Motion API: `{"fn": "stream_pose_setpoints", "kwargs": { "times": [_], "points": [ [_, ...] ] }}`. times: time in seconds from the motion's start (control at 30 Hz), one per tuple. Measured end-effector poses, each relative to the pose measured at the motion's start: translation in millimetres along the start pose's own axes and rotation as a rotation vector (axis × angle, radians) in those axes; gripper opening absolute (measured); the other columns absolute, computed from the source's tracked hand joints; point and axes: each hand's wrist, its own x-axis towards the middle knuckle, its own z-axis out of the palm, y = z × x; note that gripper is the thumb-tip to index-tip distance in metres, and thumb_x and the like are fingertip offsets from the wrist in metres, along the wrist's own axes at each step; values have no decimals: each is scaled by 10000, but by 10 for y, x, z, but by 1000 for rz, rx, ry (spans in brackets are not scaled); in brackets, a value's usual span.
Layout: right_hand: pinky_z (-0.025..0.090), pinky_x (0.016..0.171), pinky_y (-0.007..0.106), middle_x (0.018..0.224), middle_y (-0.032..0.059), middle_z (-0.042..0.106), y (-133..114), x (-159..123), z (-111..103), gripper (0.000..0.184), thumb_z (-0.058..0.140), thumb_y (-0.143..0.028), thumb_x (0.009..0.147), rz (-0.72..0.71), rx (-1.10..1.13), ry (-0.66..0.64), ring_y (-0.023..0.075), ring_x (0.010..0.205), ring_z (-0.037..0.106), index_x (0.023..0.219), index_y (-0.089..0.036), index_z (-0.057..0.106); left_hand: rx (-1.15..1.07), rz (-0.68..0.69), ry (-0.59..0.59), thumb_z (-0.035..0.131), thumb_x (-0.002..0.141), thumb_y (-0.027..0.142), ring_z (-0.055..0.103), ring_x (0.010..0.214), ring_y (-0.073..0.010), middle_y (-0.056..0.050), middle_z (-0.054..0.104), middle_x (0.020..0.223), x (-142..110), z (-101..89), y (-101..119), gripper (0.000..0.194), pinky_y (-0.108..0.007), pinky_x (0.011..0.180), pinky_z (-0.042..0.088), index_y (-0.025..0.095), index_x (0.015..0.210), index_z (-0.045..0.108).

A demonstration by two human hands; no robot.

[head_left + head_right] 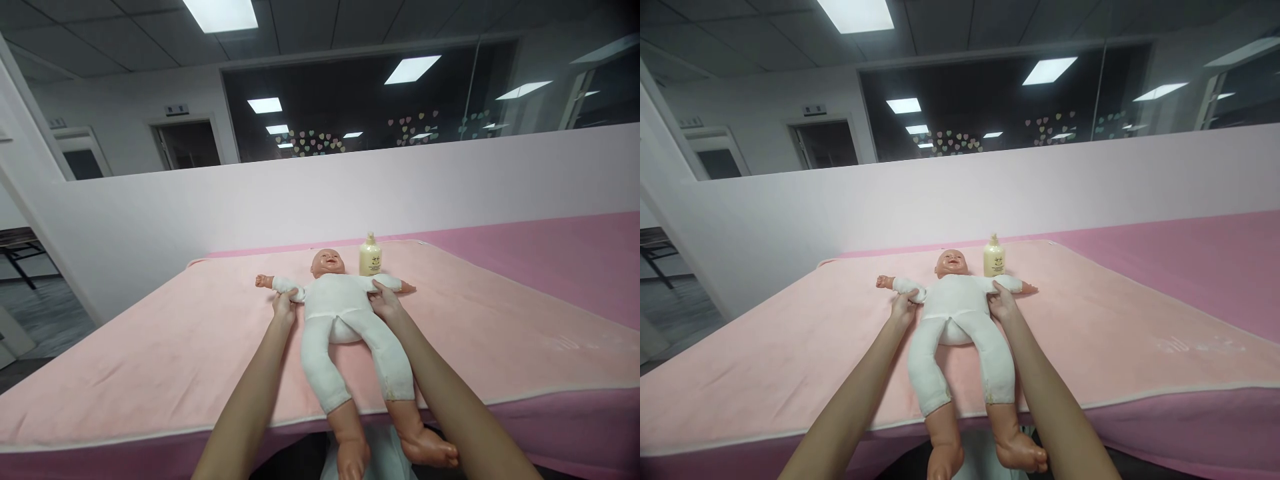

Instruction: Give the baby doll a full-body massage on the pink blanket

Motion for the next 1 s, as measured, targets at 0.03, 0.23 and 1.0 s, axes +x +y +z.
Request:
{"fn": "stream_pose_setpoints", "kwargs": {
  "times": [0.03, 0.23, 1.0],
  "points": [
    [574, 708, 231, 877, 41, 665, 0, 10, -5, 224, 534, -179, 855, 0, -1, 1, 124, 737, 642, 1076, -143, 542, -3, 0, 4, 631, 591, -57, 629, 718, -149, -31, 646, 799, -1, 0, 0, 370, -282, 724, 523, 156, 884, 557],
    [572, 708, 229, 856, 40, 667, 5, 51, -24, 211, 551, -182, 848, -8, 11, -3, 122, 728, 641, 1054, -138, 551, 0, -22, 11, 642, 594, -56, 634, 712, -162, -39, 649, 784, -14, -3, 11, 370, -291, 707, 519, 148, 892, 561],
    [576, 731, 264, 850, 35, 672, 4, 70, -34, 218, 537, -179, 853, -3, 2, -22, 136, 734, 645, 1069, -153, 551, -14, 6, -9, 625, 589, -69, 633, 717, -160, -25, 649, 774, 9, -14, -5, 350, -289, 718, 519, 166, 842, 565]
  ]
}}
